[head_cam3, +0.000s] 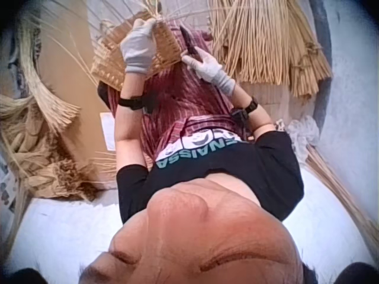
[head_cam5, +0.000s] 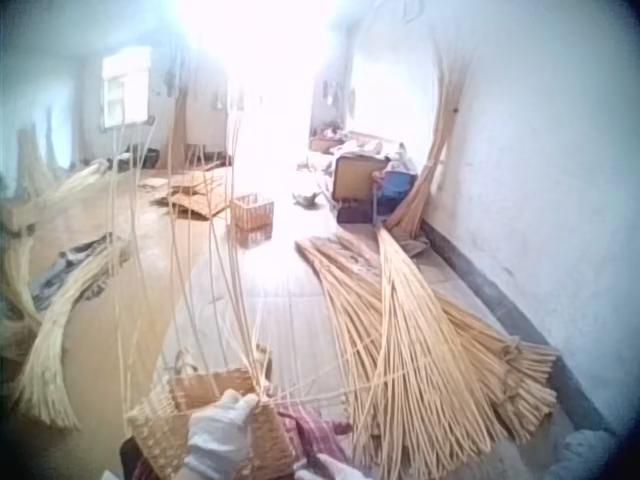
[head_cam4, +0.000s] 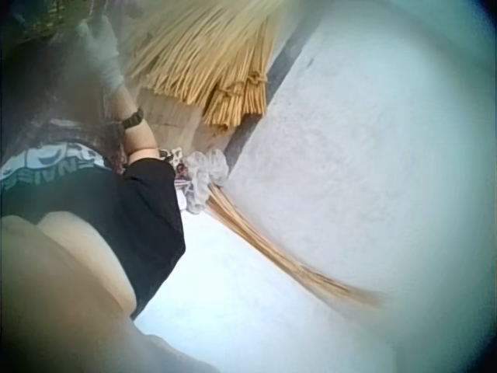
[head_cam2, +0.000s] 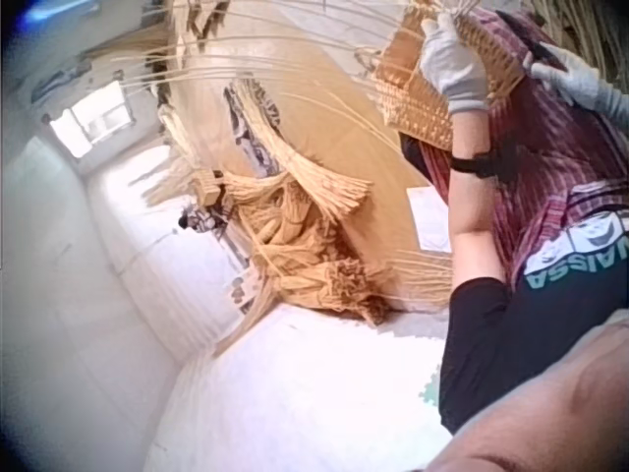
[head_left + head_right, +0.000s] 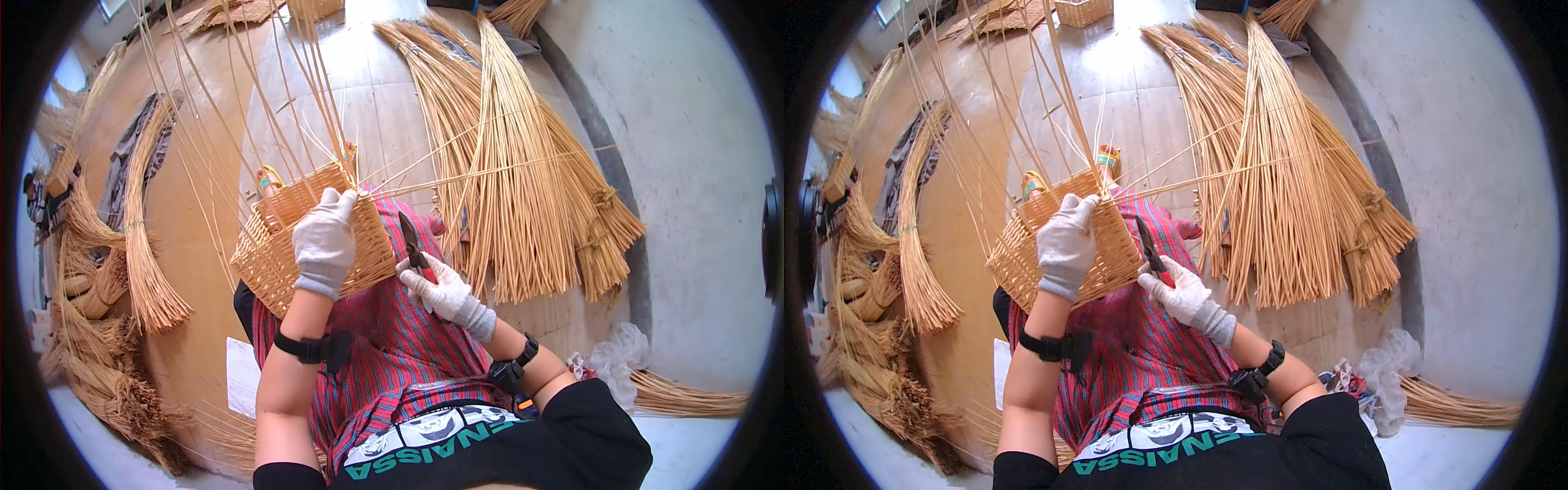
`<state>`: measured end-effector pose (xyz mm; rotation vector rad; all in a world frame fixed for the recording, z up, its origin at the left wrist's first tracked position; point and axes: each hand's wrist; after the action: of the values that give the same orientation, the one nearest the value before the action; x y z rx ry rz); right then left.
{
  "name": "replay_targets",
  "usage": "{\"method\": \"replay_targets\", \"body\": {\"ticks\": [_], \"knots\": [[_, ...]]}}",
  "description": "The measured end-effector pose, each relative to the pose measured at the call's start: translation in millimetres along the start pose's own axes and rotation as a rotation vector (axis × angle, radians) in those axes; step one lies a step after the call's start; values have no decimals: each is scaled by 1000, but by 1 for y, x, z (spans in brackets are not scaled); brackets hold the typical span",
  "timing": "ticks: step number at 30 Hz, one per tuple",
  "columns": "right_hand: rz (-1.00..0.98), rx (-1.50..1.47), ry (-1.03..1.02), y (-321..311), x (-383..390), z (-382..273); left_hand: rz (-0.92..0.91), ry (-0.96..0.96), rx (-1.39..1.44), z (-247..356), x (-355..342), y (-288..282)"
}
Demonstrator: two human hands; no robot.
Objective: Constructing and measuring a woven basket using reeds and tools.
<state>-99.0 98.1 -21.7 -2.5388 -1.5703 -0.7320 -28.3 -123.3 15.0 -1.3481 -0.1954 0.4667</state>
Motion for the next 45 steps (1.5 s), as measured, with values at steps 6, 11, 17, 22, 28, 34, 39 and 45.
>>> {"method": "replay_targets", "body": {"ticks": [6, 11, 17, 22, 28, 34, 39, 45], "knots": [[-118, -82, -214, 9, 14, 10, 190, 13, 331, 14, 48, -3], [-210, -20, -295, 37, 38, 8, 33, 86, 1502, 64, 114, 16], [-171, 41, -288, 40, 50, 20, -12, 126, 1407, 74, 131, 22], [227, -143, -431, 1, 44, -53, -223, 17, 1394, 53, 145, 44], [274, -88, -398, -50, 19, -14, 25, -440, 1863, 30, 120, 41], [329, -118, -339, -50, 16, 23, -159, -641, 2173, 55, 136, 70], [348, -166, -351, -53, 9, 31, -157, -687, 2095, 69, 156, 99], [347, -177, -418, -45, 16, 43, -202, -714, 2034, 63, 156, 105]]}}
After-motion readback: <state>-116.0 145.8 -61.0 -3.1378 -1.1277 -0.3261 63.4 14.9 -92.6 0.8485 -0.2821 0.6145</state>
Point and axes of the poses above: each hand's wrist, its own x-axis away from the middle knuckle, its own y-axis out of the palm, z = x × y, and after that the axes turned 8 degrees about -z, right-handed
